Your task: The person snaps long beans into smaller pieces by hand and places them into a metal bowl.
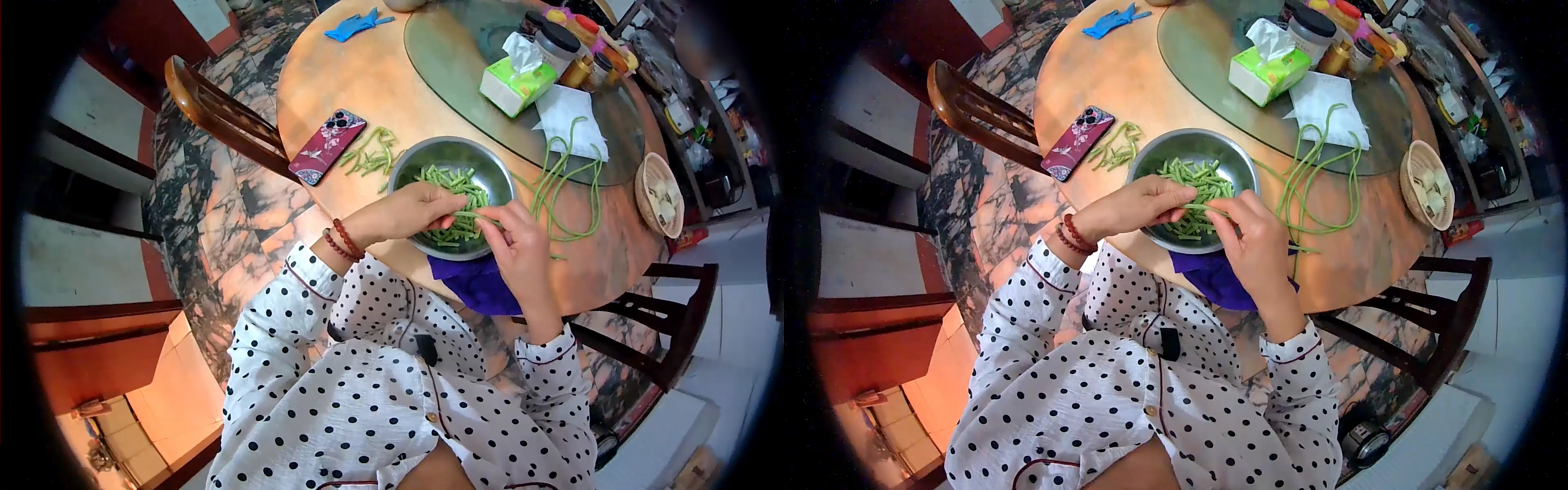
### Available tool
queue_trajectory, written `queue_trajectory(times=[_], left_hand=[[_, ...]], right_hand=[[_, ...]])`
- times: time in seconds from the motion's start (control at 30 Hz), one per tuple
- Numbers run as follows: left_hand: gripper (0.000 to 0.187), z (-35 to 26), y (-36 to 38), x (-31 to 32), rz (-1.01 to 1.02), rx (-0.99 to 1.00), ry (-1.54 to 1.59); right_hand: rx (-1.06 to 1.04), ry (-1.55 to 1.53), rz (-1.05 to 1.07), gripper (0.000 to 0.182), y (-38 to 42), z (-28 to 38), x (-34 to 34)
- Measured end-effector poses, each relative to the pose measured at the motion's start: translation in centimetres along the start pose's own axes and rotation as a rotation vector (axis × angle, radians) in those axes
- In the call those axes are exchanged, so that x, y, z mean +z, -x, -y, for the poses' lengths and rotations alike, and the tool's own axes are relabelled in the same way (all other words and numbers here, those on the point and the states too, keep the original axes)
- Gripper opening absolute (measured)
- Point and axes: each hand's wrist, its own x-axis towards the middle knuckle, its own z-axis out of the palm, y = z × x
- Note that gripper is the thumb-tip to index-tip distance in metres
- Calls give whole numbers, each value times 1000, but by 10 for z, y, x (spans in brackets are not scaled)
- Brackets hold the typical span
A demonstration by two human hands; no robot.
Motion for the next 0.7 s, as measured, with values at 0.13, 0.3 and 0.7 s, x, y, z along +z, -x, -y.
queue_trajectory(times=[0.13, 0.3, 0.7], left_hand=[[48, 19, -10, 2, -292, 92, -48], [42, 13, -20, 16, -827, 343, -746], [49, 7, 2, 4, 217, -24, 169]], right_hand=[[-4, 75, -75, 10, 4, 3, 1], [-280, 312, -76, 16, 20, 29, 12], [-9, 52, 13, 9, 1, 2, -6]])
